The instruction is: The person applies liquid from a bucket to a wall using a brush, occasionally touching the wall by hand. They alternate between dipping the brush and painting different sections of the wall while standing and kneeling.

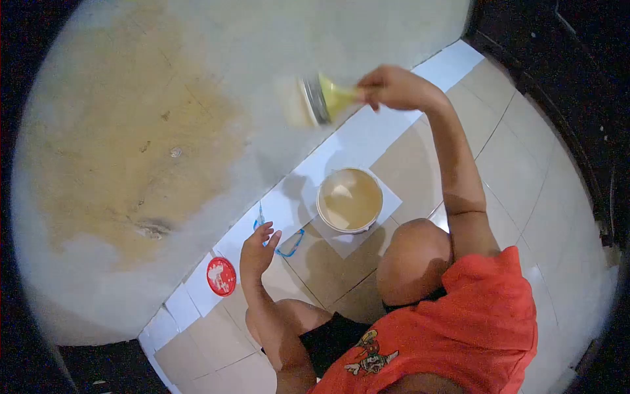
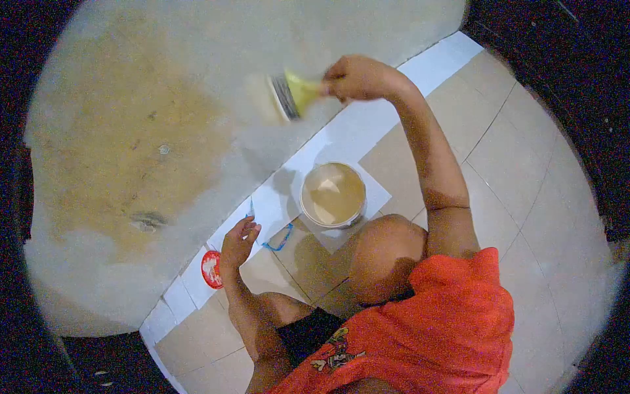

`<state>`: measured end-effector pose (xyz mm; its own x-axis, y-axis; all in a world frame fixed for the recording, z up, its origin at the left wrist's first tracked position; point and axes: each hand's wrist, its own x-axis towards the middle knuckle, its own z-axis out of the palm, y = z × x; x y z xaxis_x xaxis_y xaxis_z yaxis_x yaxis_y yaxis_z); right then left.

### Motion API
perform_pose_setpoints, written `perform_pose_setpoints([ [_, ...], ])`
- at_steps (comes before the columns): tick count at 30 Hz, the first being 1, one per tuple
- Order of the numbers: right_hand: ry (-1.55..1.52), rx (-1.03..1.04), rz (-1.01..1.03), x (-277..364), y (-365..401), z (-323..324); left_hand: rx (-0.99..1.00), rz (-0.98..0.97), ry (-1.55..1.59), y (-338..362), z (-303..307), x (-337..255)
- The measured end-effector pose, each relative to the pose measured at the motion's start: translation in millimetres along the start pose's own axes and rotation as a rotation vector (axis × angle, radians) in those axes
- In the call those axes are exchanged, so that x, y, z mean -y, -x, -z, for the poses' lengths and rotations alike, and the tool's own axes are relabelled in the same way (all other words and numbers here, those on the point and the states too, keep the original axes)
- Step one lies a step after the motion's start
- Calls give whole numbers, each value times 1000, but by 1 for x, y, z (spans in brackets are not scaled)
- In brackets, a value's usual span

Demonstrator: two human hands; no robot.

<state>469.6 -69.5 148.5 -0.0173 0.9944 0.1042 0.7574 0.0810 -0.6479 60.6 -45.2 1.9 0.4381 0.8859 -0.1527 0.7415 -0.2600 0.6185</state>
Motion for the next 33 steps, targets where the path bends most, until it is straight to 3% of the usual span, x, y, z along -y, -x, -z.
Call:
perform_pose_setpoints([
  [1, 6, -4, 1, 5, 2, -4, 1, -6, 10, 0, 0, 0],
  [3, 358, 373, -78, 17, 7, -23, -1, -18, 22, -2, 1, -1],
  [9, 535, 629, -167, 13, 14, -98, -33, -61, -77, -5, 3, -6],
  [13, 634, 672, -236, 3, 2, -132, -17, -52, 22, -3, 3, -20],
  [21, 722, 593, -50, -16, -3, -198, -35, -2, -4, 6, 8, -19],
  [33, 742, 634, -76, -42, -7, -223, -12, 28, -17, 7, 9, -15],
])
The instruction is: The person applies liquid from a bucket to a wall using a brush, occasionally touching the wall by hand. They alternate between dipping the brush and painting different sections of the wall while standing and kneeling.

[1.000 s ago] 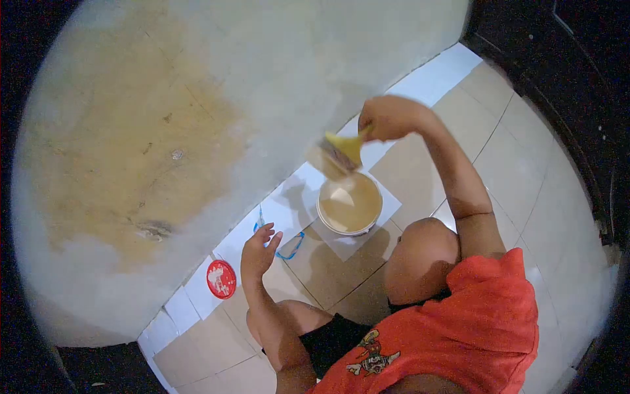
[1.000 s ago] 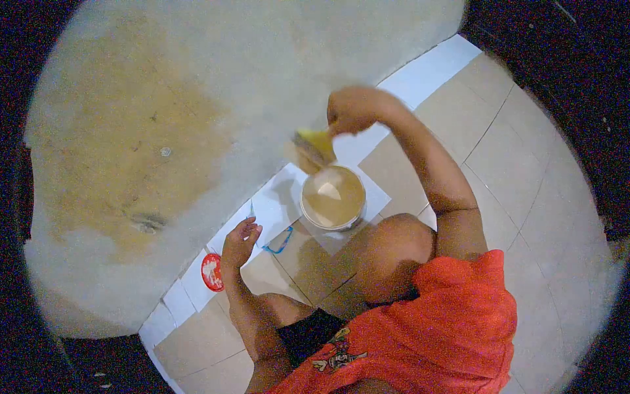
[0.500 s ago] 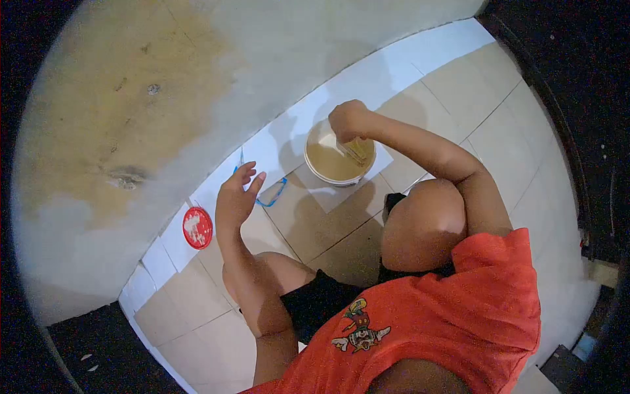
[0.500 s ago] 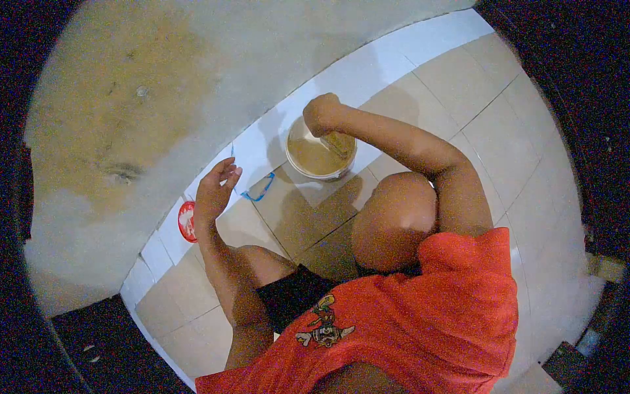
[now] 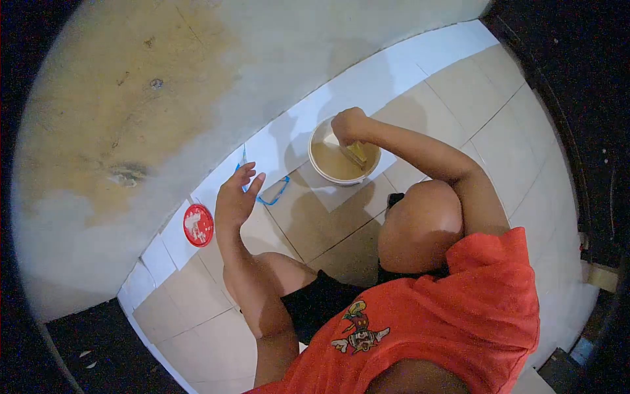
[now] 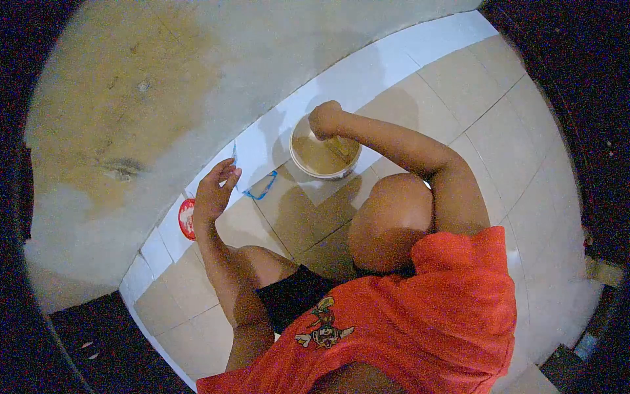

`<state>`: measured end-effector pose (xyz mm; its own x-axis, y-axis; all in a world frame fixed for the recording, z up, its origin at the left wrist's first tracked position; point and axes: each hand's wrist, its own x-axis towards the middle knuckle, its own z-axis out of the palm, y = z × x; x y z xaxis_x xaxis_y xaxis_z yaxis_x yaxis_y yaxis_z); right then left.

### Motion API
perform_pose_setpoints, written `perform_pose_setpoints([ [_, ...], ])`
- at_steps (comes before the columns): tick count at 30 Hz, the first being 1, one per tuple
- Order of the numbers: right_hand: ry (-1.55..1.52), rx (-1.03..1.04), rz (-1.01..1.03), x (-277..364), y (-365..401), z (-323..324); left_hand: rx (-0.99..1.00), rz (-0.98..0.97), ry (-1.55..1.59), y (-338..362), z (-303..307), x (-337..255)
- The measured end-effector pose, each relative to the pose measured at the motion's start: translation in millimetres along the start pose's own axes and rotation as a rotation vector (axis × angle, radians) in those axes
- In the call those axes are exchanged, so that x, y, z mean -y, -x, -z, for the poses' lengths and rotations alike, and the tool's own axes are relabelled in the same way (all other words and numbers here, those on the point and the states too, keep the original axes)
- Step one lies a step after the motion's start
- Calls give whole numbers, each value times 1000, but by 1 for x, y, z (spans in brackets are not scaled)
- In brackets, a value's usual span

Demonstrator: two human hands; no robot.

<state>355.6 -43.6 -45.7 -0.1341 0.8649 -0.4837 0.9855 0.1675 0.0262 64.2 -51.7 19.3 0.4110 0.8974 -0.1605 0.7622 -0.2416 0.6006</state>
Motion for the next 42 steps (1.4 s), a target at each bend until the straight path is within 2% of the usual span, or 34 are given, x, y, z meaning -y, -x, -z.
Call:
perform_pose_setpoints([
  [5, -47, -28, -56, -14, 29, 23, -4, -1, 27, 1, 0, 1],
  [7, -23, -166, -47, -27, 45, 31, -14, -8, 16, 1, 1, 1],
  [9, 6, -123, -97, -35, 70, 48, -16, -7, 22, 1, 3, 0],
  [12, -43, -230, -58, -57, 94, 28, -24, -16, 30, -1, 3, 0],
  [14, -174, -381, -82, -56, 121, 15, -30, -24, 32, -2, 1, 1],
  [18, -223, -515, -66, -58, 139, -16, -21, -35, 9, -6, -2, -4],
  [20, -364, -654, -130, -51, 149, -19, -15, -29, 6, -5, -2, -3],
  [24, -333, -669, -130, -55, 154, -35, -25, -46, 17, -9, -4, -3],
  [26, -442, -786, -104, -51, 159, -35, -38, -39, 16, -6, -4, -1],
  [34, -450, -883, -87, -49, 162, -57, -22, -51, 16, -9, -3, -3],
  [36, -536, -874, -87, -50, 159, -68, -38, -69, 25, -10, -6, 2],
  [38, -481, -956, -47, -52, 156, -76, -20, -60, 84, -13, -8, 7],
  [42, -499, -978, -5, -50, 159, -75, 7, -57, 30, -16, -9, 7],
])
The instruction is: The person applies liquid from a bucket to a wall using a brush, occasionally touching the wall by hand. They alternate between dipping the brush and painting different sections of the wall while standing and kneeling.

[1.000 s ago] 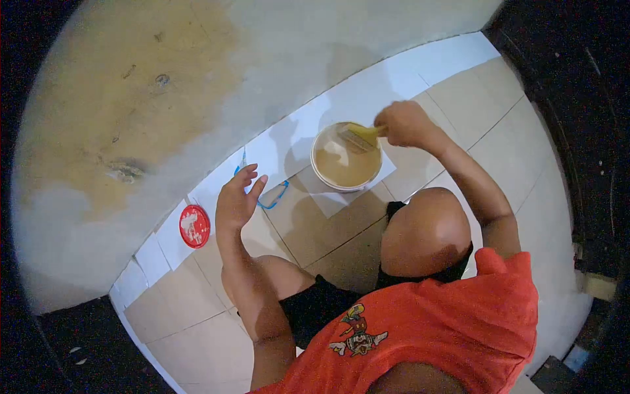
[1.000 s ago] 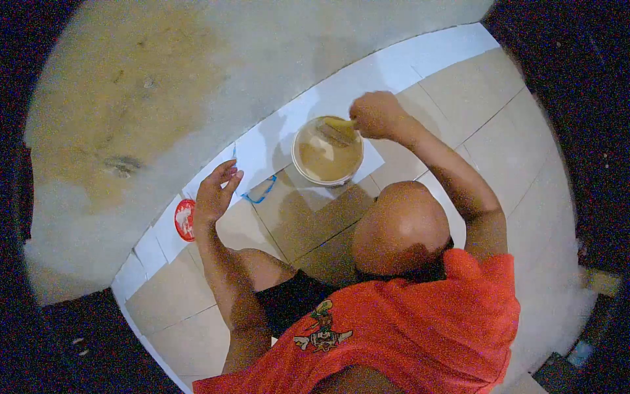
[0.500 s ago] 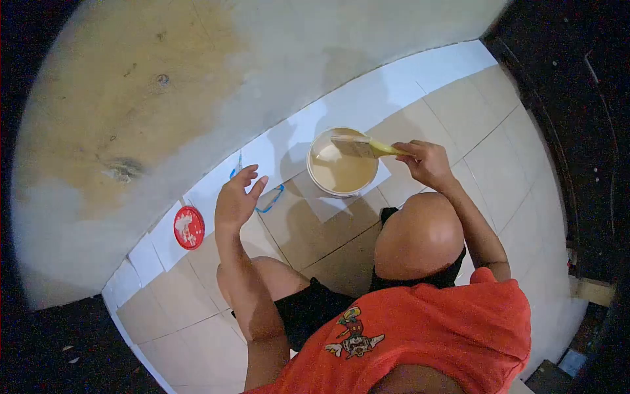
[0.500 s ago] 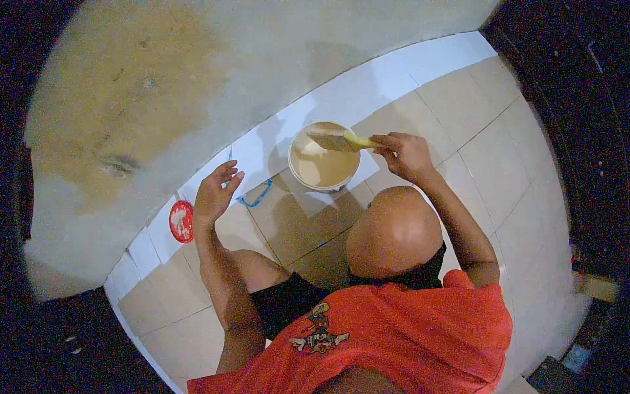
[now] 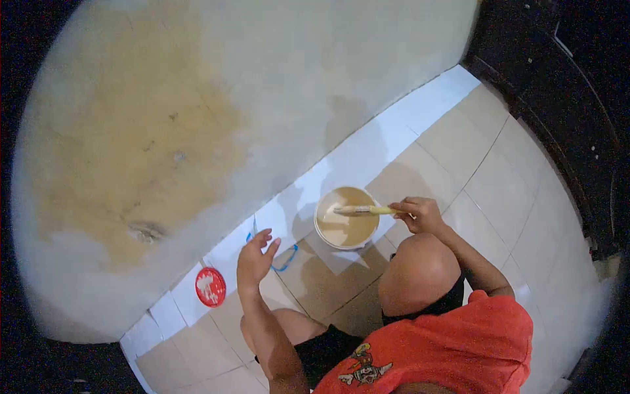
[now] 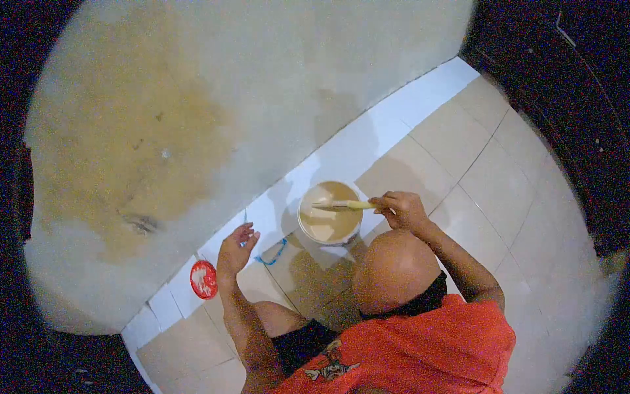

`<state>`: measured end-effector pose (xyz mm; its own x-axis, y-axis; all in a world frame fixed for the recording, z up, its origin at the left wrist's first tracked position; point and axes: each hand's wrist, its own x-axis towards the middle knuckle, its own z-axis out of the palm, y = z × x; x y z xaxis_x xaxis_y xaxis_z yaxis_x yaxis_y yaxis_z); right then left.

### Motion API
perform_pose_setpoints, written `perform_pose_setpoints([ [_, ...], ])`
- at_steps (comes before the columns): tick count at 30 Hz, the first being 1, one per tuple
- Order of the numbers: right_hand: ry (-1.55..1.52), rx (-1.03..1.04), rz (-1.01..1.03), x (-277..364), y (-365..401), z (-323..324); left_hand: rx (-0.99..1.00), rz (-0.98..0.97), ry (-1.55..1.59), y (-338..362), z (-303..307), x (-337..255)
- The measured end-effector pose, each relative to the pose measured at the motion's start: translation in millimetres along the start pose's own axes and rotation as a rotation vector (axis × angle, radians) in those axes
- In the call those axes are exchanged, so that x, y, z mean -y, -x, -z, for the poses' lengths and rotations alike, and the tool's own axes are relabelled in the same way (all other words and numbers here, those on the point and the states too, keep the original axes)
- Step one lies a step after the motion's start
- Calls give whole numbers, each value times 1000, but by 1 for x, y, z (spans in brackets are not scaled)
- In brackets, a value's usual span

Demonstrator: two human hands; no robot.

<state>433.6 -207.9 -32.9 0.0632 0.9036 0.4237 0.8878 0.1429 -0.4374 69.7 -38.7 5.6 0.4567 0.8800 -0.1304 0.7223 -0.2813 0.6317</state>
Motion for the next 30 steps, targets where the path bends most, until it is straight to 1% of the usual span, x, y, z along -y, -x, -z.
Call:
perform_pose_setpoints([
  [2, -67, 26, -67, 1, 1, -2, -10, 20, 74, 1, 0, 1],
  [3, -22, 74, -69, 1, 1, -1, 3, 36, 50, -1, 1, 0],
  [7, -50, 93, -140, 3, 2, -4, 8, 45, 5, 0, 2, -5],
  [9, -265, 67, -291, 2, 5, -11, 14, 48, 15, 1, 2, -3],
  [10, -268, 69, -295, 0, 7, -13, 17, 51, 13, 0, 1, -2],
  [12, -242, 239, -492, -6, 10, -17, 10, 9, 21, 0, 0, 2],
  [13, -250, 254, -498, -11, 12, -19, 19, 24, 20, 2, 1, 1],
  [15, -615, 270, -715, -21, 17, -24, -4, -28, 26, 4, 3, -1],
  [16, -621, 292, -731, -20, 16, -22, -8, -16, 22, 4, 2, -3],
  [18, -682, 388, -876, -16, 16, -13, -14, -5, 18, 6, 2, -5],
  [20, -628, 398, -830, -22, 21, -17, -3, 4, 16, 6, 0, -2],
  [22, -746, 384, -880, -18, 21, -16, -16, -5, 3, 4, 1, 1],
  [23, -750, 367, -863, -20, 20, -20, -15, -5, 3, 4, -1, 2],
  [25, -890, 396, -966, -24, 15, -26, 0, -14, 16, 4, 0, 0],
  [26, -891, 373, -953, -27, 7, -25, 16, -12, 30, 1, -3, 7],
  [28, -971, 265, -912, -22, -12, -20, 30, -6, 37, 1, -4, 6],
  [29, -996, 201, -887, -34, -23, -27, 29, -18, 28, 1, -3, 6],
  [30, -1003, 189, -884, -44, -36, -32, 37, 5, 33, 2, -3, 5],
])
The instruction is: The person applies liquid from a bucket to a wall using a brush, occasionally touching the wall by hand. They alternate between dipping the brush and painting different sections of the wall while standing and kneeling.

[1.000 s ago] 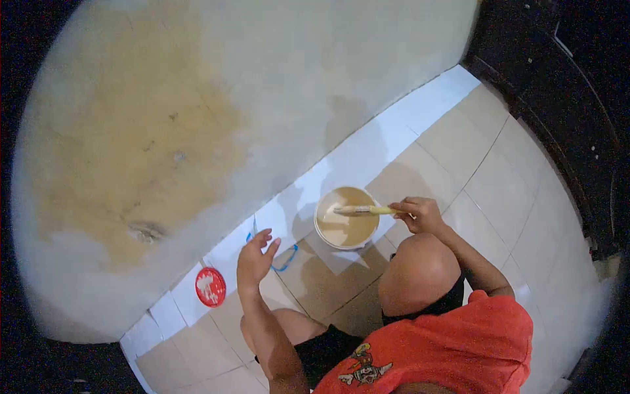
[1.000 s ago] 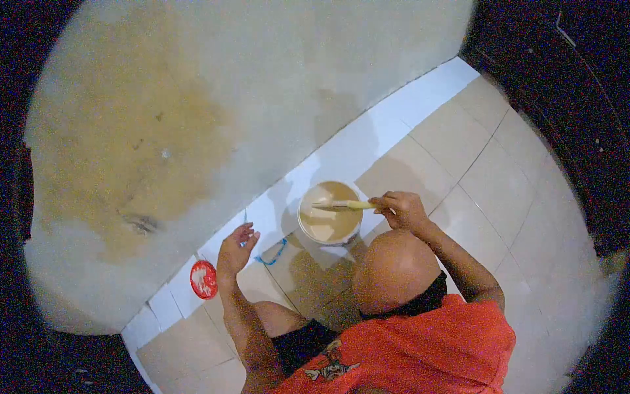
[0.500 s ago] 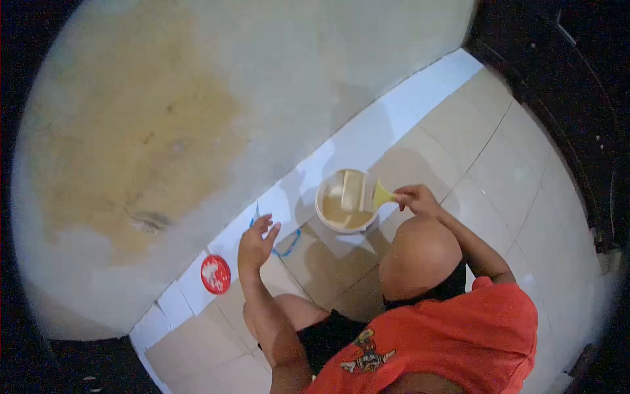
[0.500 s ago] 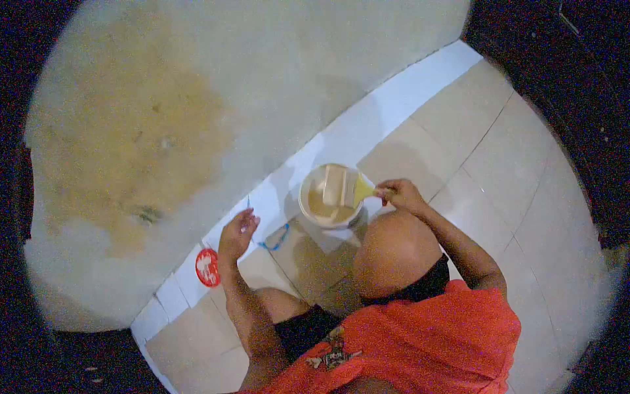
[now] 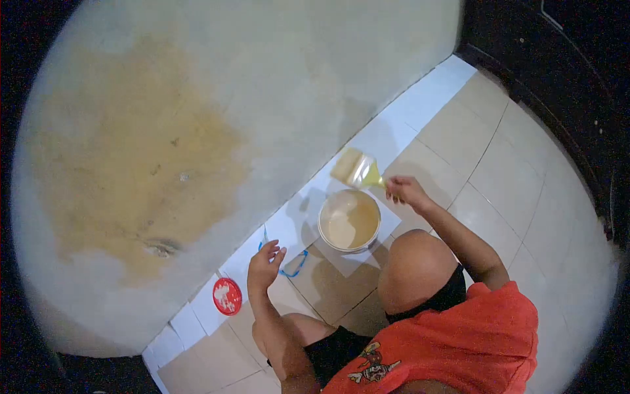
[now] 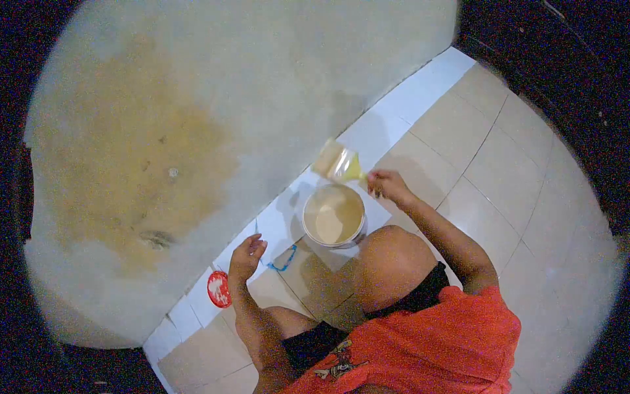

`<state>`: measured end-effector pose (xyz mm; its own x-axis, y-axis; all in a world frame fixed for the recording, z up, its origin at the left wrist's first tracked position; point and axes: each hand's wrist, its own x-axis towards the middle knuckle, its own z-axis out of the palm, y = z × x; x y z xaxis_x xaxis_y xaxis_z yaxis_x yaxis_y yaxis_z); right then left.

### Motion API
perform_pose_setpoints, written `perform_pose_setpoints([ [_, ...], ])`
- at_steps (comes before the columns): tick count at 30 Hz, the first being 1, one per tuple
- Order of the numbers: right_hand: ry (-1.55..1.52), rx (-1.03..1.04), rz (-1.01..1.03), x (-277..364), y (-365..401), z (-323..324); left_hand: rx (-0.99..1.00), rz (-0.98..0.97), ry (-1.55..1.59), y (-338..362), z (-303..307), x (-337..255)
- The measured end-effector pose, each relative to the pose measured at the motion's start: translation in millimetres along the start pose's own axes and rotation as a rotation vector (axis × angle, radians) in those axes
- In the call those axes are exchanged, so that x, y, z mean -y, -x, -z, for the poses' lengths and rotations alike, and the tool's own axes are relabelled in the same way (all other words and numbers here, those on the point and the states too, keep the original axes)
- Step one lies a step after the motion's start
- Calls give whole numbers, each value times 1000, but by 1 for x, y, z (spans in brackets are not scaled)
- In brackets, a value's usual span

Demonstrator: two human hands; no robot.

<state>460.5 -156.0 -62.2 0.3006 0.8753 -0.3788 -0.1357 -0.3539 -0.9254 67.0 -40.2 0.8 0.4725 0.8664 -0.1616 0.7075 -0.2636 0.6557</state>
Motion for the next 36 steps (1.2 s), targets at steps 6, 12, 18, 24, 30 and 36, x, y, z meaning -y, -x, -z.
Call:
perform_pose_setpoints([
  [6, 4, -288, 171, 35, -89, 4, -7, 79, -59, 9, 4, -7],
  [12, 155, -391, 163, 79, -144, 8, -22, 142, -32, 14, 0, 14],
  [18, 160, -413, 256, 118, -140, 5, -16, 167, -78, 13, 0, 7],
  [24, -128, -352, 443, 187, -101, 0, -19, 118, -27, 9, -5, 9],
  [30, -168, -359, 590, 204, -151, -10, -16, 142, -67, 10, -3, 0],
  [36, -89, -413, 416, 128, -190, -11, -20, 186, -83, 18, 5, -1],
])
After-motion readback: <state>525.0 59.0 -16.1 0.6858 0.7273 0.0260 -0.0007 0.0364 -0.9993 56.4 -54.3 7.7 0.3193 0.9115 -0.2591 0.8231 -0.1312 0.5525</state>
